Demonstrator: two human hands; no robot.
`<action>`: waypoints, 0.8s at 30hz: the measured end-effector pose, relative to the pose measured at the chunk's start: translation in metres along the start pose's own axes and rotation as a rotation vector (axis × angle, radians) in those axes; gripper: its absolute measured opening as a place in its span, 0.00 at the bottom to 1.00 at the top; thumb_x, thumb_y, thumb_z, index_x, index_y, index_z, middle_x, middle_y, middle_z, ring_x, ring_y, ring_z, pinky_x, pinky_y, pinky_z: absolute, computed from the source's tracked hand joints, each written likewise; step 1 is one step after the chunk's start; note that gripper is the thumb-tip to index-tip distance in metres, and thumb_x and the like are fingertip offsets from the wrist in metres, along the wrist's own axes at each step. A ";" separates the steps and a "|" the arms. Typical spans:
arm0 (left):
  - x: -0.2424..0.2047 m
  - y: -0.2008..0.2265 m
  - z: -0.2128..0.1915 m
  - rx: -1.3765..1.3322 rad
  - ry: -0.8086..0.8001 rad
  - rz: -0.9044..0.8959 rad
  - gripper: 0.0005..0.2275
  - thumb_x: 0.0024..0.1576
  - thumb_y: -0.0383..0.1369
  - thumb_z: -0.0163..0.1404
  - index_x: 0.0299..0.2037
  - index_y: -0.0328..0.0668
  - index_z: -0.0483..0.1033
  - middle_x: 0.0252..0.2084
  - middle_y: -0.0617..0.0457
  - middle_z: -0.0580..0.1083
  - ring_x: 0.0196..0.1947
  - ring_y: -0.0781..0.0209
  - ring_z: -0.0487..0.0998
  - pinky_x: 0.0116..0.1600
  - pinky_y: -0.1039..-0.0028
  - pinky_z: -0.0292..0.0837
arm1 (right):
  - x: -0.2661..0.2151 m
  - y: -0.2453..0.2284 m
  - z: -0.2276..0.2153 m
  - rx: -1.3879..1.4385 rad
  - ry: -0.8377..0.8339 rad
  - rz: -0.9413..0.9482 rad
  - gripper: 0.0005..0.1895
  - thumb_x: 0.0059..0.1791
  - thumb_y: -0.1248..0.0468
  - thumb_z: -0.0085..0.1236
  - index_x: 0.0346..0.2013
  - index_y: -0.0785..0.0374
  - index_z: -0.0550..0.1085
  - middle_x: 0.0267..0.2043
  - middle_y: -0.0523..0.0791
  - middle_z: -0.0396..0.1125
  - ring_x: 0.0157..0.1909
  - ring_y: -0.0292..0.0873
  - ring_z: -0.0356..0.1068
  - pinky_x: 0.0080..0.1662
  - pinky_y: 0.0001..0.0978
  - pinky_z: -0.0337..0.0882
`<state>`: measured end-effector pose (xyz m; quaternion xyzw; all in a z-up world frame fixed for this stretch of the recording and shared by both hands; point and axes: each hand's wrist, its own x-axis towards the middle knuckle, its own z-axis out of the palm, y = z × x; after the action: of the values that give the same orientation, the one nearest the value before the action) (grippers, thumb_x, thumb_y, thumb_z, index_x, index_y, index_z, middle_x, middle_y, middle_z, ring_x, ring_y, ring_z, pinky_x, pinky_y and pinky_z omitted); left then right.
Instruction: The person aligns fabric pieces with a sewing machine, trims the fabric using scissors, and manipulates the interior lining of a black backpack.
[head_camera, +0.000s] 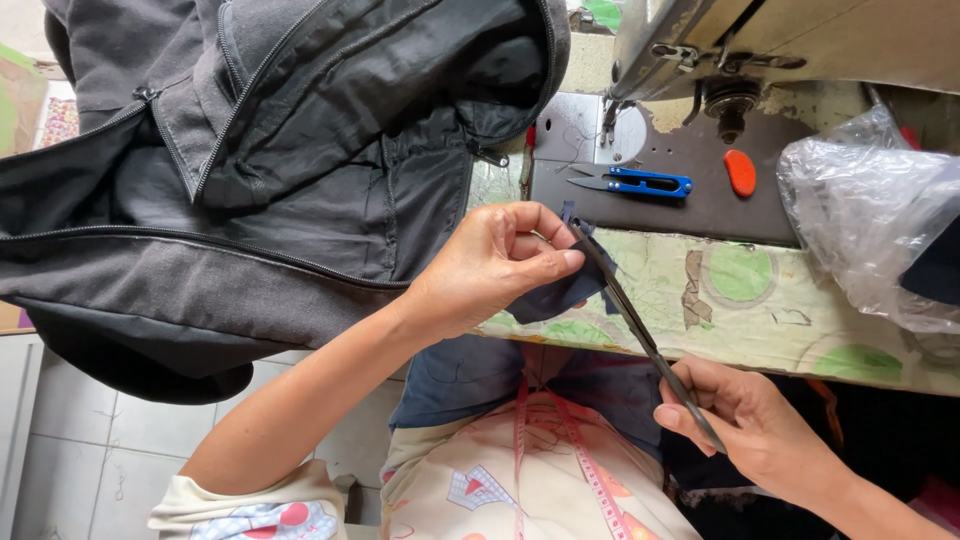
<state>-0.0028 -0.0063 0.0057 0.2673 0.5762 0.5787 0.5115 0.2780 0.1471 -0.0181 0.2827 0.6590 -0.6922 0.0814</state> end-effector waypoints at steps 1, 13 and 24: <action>-0.002 0.003 0.000 0.031 0.013 -0.006 0.07 0.59 0.34 0.56 0.36 0.43 0.72 0.16 0.70 0.61 0.21 0.77 0.51 0.27 0.81 0.46 | 0.000 -0.003 -0.001 -0.036 -0.006 0.002 0.12 0.50 0.69 0.65 0.23 0.66 0.73 0.16 0.42 0.55 0.20 0.37 0.55 0.27 0.30 0.57; -0.006 0.001 0.004 0.034 0.031 0.002 0.05 0.58 0.30 0.58 0.32 0.39 0.77 0.24 0.62 0.74 0.26 0.80 0.67 0.30 0.85 0.60 | 0.007 -0.016 0.001 -0.128 -0.028 0.022 0.14 0.52 0.62 0.64 0.25 0.65 0.73 0.25 0.41 0.54 0.25 0.37 0.54 0.31 0.30 0.55; -0.002 -0.006 0.005 -0.022 0.016 -0.011 0.04 0.57 0.28 0.59 0.31 0.39 0.78 0.26 0.61 0.75 0.27 0.78 0.71 0.32 0.86 0.63 | 0.004 -0.001 0.002 -0.136 -0.005 0.013 0.18 0.52 0.64 0.66 0.22 0.63 0.68 0.25 0.40 0.51 0.26 0.36 0.49 0.31 0.30 0.49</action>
<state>0.0042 -0.0069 0.0015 0.2539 0.5754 0.5841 0.5131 0.2731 0.1463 -0.0192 0.2790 0.7027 -0.6458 0.1064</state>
